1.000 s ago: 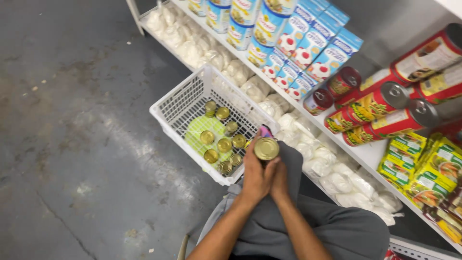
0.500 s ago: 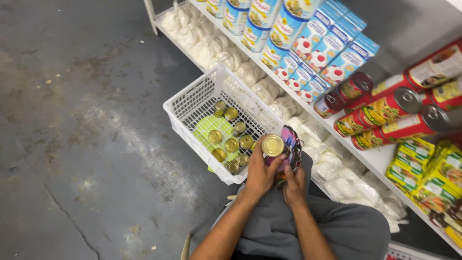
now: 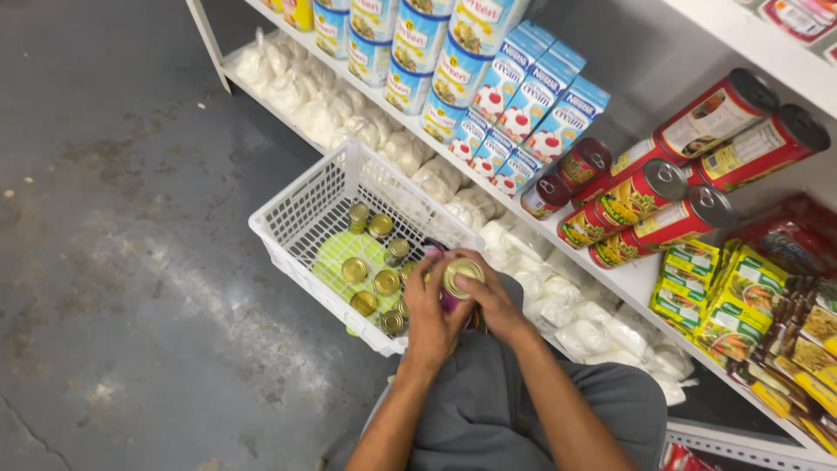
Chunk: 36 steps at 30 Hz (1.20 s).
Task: Wiping canned goods with a cloth and placing them on a grocery store shelf.
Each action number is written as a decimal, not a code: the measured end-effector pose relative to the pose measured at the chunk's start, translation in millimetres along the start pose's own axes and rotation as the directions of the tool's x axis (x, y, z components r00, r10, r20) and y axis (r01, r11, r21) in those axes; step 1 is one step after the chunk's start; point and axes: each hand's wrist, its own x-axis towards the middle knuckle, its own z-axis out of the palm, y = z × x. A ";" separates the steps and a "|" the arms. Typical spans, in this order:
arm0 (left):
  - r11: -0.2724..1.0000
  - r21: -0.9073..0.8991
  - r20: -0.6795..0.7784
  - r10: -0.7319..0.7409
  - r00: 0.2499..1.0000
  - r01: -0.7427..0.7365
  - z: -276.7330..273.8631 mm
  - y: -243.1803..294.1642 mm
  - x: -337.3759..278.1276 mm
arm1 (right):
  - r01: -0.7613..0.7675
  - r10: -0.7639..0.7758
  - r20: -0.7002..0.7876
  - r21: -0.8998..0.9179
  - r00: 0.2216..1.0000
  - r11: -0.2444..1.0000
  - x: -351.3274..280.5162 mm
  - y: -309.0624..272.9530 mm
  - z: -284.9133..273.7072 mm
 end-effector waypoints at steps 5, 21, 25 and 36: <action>0.944 -0.253 -0.041 -0.230 0.972 0.213 -4.4 4.9 8.4 | 0.061 -0.127 -0.125 -0.429 0.984 0.901 7.2 -23.3 5.9; 0.868 -0.110 0.578 -0.341 0.741 0.485 -82.2 22.9 49.0 | 0.325 -0.344 0.074 -0.552 0.936 0.768 7.4 -62.8 9.9; 0.864 -0.094 0.530 -0.377 0.760 0.494 -69.9 13.9 41.3 | 0.126 -0.210 -0.066 -0.616 0.975 0.778 2.1 -76.0 27.1; 0.771 -0.403 0.540 -0.235 0.808 0.494 -49.4 11.7 34.7 | -0.016 -0.068 -0.111 -0.620 0.991 0.784 -12.1 -87.5 3.7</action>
